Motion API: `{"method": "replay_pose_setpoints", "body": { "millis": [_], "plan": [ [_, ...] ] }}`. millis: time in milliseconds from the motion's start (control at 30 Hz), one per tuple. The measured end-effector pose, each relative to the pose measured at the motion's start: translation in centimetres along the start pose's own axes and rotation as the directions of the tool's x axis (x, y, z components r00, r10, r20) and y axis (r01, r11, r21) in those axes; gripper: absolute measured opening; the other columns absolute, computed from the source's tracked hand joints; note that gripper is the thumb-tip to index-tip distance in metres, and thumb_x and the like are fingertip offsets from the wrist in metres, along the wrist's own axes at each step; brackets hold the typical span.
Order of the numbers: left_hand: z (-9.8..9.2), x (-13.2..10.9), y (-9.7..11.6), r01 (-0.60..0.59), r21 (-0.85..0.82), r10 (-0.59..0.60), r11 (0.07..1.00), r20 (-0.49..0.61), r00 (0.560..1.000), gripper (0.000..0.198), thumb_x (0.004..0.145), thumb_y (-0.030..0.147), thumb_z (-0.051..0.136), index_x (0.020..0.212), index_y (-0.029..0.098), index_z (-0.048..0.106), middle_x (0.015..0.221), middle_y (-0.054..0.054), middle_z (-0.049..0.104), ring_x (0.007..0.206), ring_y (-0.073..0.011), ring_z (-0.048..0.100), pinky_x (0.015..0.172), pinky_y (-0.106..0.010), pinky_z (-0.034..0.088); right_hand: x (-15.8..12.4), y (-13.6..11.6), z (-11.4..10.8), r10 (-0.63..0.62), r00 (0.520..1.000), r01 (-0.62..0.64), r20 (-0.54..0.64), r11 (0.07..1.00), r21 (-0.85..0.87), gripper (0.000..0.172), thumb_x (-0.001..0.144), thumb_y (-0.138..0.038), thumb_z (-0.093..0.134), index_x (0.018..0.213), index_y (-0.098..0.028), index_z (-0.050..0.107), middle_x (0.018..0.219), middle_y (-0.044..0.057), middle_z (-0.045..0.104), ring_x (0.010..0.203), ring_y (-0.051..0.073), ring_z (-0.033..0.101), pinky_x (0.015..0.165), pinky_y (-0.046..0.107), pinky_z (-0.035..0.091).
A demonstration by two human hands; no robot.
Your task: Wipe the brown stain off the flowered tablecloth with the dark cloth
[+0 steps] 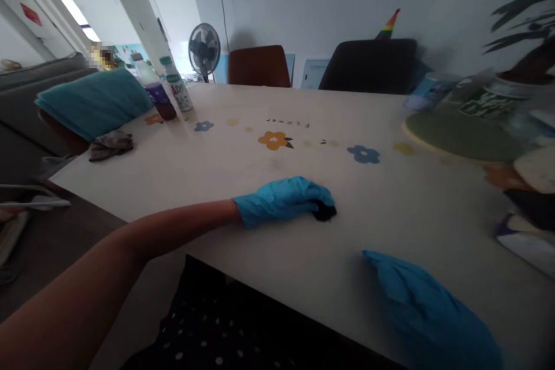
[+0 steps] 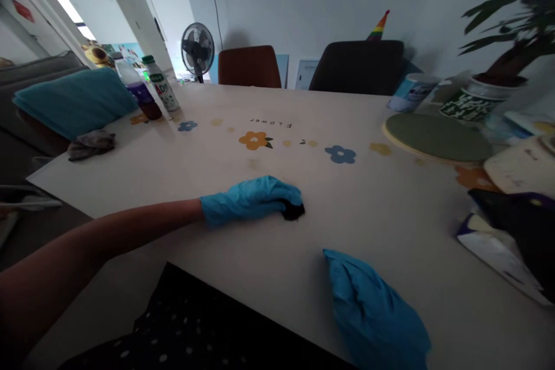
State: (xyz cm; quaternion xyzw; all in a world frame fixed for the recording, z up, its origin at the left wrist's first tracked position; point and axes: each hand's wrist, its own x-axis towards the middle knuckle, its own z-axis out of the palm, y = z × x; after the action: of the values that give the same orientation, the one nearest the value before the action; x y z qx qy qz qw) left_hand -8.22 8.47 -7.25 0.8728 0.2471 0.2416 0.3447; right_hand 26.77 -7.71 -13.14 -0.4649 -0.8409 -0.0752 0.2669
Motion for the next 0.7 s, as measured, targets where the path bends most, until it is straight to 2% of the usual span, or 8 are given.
{"method": "replay_pose_setpoints", "body": {
  "millis": [133, 233, 300, 367, 433, 500, 600, 700],
  "plan": [
    [-0.6, 0.8, -0.1, -0.074, -0.265, 0.012, 0.961, -0.227, 0.974, 0.036, 0.121, 0.035, 0.054, 0.141, 0.016, 0.077, 0.133, -0.016, 0.084, 0.125, -0.0266, 0.081, 0.118, -0.049, 0.064, 0.5, -0.4, -0.4, 0.03, 0.999, -0.031, -0.009, 0.998, -0.054, 0.055, 0.114, -0.018, 0.045, 0.156, -0.026, 0.079, 0.141, 0.013, 0.085, 0.118, 0.032, 0.087, 0.1, 0.042, 0.073],
    [-0.2, -0.7, 1.7, -0.15, -0.273, 0.108, 0.95, -0.162, 0.981, 0.042, 0.122, 0.037, 0.048, 0.149, 0.018, 0.074, 0.136, -0.016, 0.082, 0.124, -0.027, 0.081, 0.117, -0.048, 0.064, 0.4, -1.4, 0.0, 0.099, 0.995, -0.1, -0.02, 0.995, -0.03, 0.054, 0.114, -0.019, 0.045, 0.155, -0.026, 0.079, 0.141, 0.014, 0.085, 0.122, 0.033, 0.085, 0.105, 0.045, 0.072],
    [0.6, -2.3, 3.5, -0.15, -0.152, 0.147, 0.977, -0.031, 0.989, 0.046, 0.123, 0.035, 0.043, 0.157, 0.021, 0.072, 0.145, -0.015, 0.081, 0.132, -0.0261, 0.079, 0.124, -0.045, 0.06, 0.3, -2.0, 0.7, 0.154, 0.987, -0.155, -0.037, 0.987, -0.039, 0.052, 0.113, -0.021, 0.048, 0.154, -0.026, 0.08, 0.139, 0.014, 0.085, 0.121, 0.034, 0.085, 0.107, 0.047, 0.071],
    [1.7, -3.9, 5.4, -0.103, 0.075, 0.096, 0.992, 0.089, 0.991, 0.049, 0.126, 0.04, 0.041, 0.162, 0.028, 0.071, 0.16, -0.01, 0.075, 0.146, -0.0254, 0.072, 0.13, -0.041, 0.054, 0.0, -2.3, 1.4, 0.191, 0.978, -0.197, -0.088, 0.979, -0.06, 0.048, 0.112, -0.023, 0.051, 0.148, -0.027, 0.083, 0.136, 0.015, 0.085, 0.118, 0.036, 0.085, 0.106, 0.049, 0.071],
    [3.0, -5.0, 7.0, -0.037, 0.332, -0.004, 0.942, 0.123, 0.992, 0.048, 0.127, 0.049, 0.043, 0.164, 0.039, 0.071, 0.175, -0.003, 0.064, 0.157, -0.0271, 0.065, 0.132, -0.042, 0.053, -0.2, -2.3, 1.8, 0.199, 0.972, -0.207, -0.126, 0.977, -0.055, 0.044, 0.112, -0.025, 0.053, 0.141, -0.027, 0.086, 0.131, 0.016, 0.086, 0.115, 0.036, 0.086, 0.103, 0.048, 0.071],
    [3.9, -5.4, 7.9, -0.06, 0.543, -0.026, 0.838, 0.15, 0.988, 0.047, 0.127, 0.051, 0.043, 0.165, 0.048, 0.07, 0.185, 0.003, 0.053, 0.166, -0.0297, 0.057, 0.135, -0.048, 0.049, -0.3, -1.9, 1.5, 0.199, 0.974, -0.203, -0.105, 0.979, -0.024, 0.04, 0.112, -0.026, 0.055, 0.136, -0.029, 0.088, 0.126, 0.014, 0.088, 0.115, 0.034, 0.086, 0.101, 0.046, 0.071],
    [4.3, -4.7, 7.7, -0.182, 0.698, 0.039, 0.692, 0.215, 0.976, 0.047, 0.127, 0.045, 0.045, 0.168, 0.049, 0.067, 0.189, 0.006, 0.047, 0.172, -0.0311, 0.049, 0.139, -0.054, 0.044, -0.5, -0.8, 0.3, 0.143, 0.99, -0.143, 0.004, 0.99, 0.013, 0.039, 0.111, -0.026, 0.058, 0.136, -0.031, 0.089, 0.125, 0.013, 0.088, 0.116, 0.032, 0.086, 0.099, 0.041, 0.072],
    [3.6, -3.3, 6.0, -0.203, 0.716, 0.061, 0.668, 0.218, 0.974, 0.048, 0.125, 0.043, 0.051, 0.171, 0.042, 0.065, 0.187, 0.0, 0.051, 0.17, -0.0334, 0.05, 0.14, -0.061, 0.04, -0.7, -0.1, -0.7, 0.062, 0.995, -0.063, 0.074, 0.998, 0.002, 0.045, 0.109, -0.024, 0.056, 0.139, -0.03, 0.089, 0.131, 0.013, 0.087, 0.116, 0.033, 0.086, 0.096, 0.043, 0.074]
  ]
}}
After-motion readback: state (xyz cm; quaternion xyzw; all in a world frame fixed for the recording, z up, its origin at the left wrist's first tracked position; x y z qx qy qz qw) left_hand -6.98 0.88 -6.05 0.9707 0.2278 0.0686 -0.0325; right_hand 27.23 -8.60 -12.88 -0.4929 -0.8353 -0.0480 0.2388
